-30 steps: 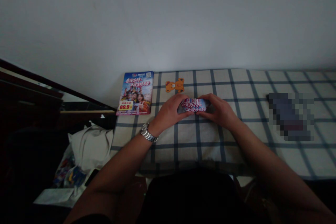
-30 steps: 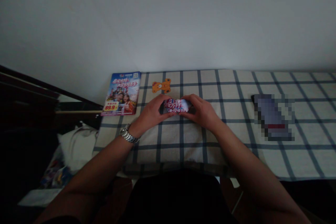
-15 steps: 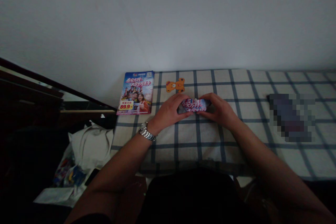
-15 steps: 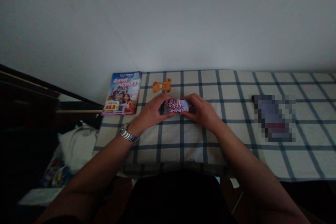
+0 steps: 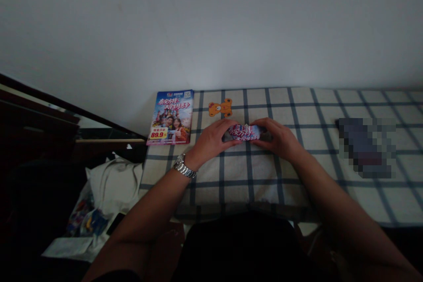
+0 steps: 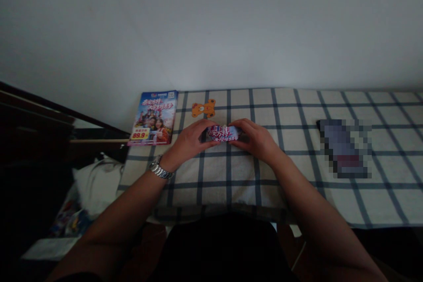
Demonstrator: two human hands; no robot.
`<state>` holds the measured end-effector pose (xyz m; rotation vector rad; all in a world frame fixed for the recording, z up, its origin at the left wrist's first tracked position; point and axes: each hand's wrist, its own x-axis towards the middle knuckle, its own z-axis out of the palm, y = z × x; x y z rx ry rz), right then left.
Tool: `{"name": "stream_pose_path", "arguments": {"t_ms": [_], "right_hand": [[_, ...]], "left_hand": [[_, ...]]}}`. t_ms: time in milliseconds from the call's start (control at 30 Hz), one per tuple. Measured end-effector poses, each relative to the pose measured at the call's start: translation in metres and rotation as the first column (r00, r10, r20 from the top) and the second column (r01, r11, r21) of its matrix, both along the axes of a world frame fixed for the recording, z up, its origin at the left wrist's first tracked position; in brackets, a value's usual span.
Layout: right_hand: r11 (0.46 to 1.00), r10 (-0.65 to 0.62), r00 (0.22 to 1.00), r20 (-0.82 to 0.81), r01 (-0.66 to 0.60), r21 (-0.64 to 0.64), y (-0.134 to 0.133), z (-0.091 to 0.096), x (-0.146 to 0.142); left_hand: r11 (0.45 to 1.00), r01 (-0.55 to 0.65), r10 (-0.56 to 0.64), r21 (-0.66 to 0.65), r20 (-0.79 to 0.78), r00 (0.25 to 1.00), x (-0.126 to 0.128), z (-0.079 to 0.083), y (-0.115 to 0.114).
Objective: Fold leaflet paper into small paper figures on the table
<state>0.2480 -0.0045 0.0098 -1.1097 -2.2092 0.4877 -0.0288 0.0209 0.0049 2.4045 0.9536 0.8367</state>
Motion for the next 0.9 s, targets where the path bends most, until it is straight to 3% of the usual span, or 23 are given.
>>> {"name": "stream_pose_path", "arguments": {"t_ms": [600, 900], "right_hand": [[1.000, 0.009, 0.999, -0.042, -0.008, 0.023, -0.0002, 0.0025, -0.0028], [0.997, 0.015, 0.999, 0.042, -0.018, 0.075, -0.0016, 0.0028, -0.0032]], "left_hand": [[0.998, 0.005, -0.008, 0.069, 0.046, 0.999, 0.0024, 0.0082, -0.0015], [0.990, 0.041, -0.040, 0.137, -0.013, 0.999, 0.0036, 0.0095, -0.0026]]}}
